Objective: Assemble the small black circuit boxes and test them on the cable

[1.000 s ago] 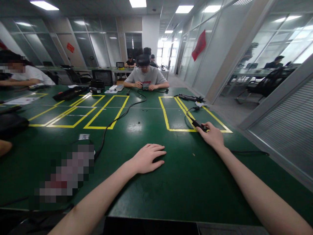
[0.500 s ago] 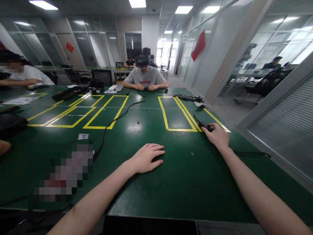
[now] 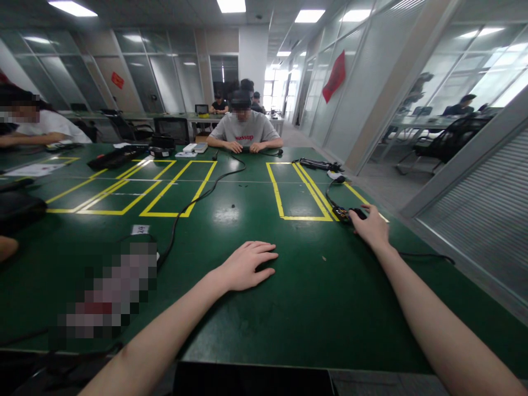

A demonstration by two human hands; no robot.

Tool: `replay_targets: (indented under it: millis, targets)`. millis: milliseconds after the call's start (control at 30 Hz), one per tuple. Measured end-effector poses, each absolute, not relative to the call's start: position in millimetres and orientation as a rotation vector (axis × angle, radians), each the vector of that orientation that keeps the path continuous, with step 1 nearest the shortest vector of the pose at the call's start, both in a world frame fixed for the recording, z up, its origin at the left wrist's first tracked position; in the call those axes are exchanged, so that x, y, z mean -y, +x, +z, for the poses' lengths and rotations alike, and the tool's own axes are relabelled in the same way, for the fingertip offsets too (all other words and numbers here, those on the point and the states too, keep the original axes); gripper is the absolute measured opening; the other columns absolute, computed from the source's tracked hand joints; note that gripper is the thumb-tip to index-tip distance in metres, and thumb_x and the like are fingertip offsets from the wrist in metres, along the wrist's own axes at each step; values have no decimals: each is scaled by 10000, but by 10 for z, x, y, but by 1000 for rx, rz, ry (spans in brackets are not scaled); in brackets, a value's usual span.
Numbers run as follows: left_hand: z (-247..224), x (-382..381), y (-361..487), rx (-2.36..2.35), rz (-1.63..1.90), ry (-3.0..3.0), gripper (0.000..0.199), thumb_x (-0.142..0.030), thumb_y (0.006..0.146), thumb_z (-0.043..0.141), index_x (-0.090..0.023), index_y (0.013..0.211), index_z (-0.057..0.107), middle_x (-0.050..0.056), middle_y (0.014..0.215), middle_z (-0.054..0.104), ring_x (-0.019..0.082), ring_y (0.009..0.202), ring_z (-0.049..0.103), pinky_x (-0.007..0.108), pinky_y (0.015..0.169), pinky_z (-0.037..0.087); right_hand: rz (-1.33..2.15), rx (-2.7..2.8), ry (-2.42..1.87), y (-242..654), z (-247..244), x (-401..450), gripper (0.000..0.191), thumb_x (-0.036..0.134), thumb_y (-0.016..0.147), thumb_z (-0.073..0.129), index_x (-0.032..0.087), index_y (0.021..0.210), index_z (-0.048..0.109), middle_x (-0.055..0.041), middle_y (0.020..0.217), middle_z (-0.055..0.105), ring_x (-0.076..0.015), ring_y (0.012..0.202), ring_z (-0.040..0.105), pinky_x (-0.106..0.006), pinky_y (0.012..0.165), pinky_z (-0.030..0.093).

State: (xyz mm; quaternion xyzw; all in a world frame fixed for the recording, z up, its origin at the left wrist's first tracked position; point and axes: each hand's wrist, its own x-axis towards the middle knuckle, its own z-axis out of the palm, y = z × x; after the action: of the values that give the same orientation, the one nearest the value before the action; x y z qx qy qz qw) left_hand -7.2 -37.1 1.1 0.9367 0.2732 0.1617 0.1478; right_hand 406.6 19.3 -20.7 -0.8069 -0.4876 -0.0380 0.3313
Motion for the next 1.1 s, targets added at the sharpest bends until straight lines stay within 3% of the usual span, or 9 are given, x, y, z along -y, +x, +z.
replay_targets:
  millis: [100,300,467,700,900,1100]
  targets:
    - [9,371,-73,-797,457,2692,378,-344,986,632,-211,1338,662,100,1479,608,253,1394,541,459,1170,426,-176,1352,-2187,4006,-148,-176,407,470,815,646,157,1075,670,-190,1065,709,-343,976,676,-424,799,525]
    - [-11,364,-80,-768,493,2705,371,-350,992,622,-252,1348,655,87,1485,603,247,1398,539,455,1169,427,-104,1421,-2228,3934,-87,-177,266,458,765,691,222,884,667,-109,829,706,-303,779,660,-366,625,475]
    - [1,369,-75,-773,470,2699,379,-340,991,625,-223,1350,653,101,1489,598,250,1404,534,460,1175,424,-18,1338,-1992,3894,-62,-134,316,386,669,735,202,921,687,-73,809,702,-265,771,643,-348,670,487]
    - [-14,361,-81,-759,484,2703,379,-347,991,619,-245,1355,650,98,1493,595,251,1403,537,462,1169,430,-17,1108,-1896,3945,-11,-123,502,496,674,723,136,1023,736,-100,797,693,-276,751,633,-355,630,482]
    - [-18,366,-79,-765,500,2705,374,-351,992,618,-241,1348,653,96,1487,601,247,1404,534,453,1171,429,49,1347,-1956,3946,-73,-120,363,459,677,735,188,916,765,-83,768,708,-295,755,653,-388,655,500]
    - [-3,372,-80,-764,492,2712,366,-349,995,617,-242,1343,655,90,1491,598,244,1402,537,450,1171,429,-44,1377,-1979,3852,3,-79,293,385,753,676,199,965,751,-104,829,732,-307,809,674,-383,679,505]
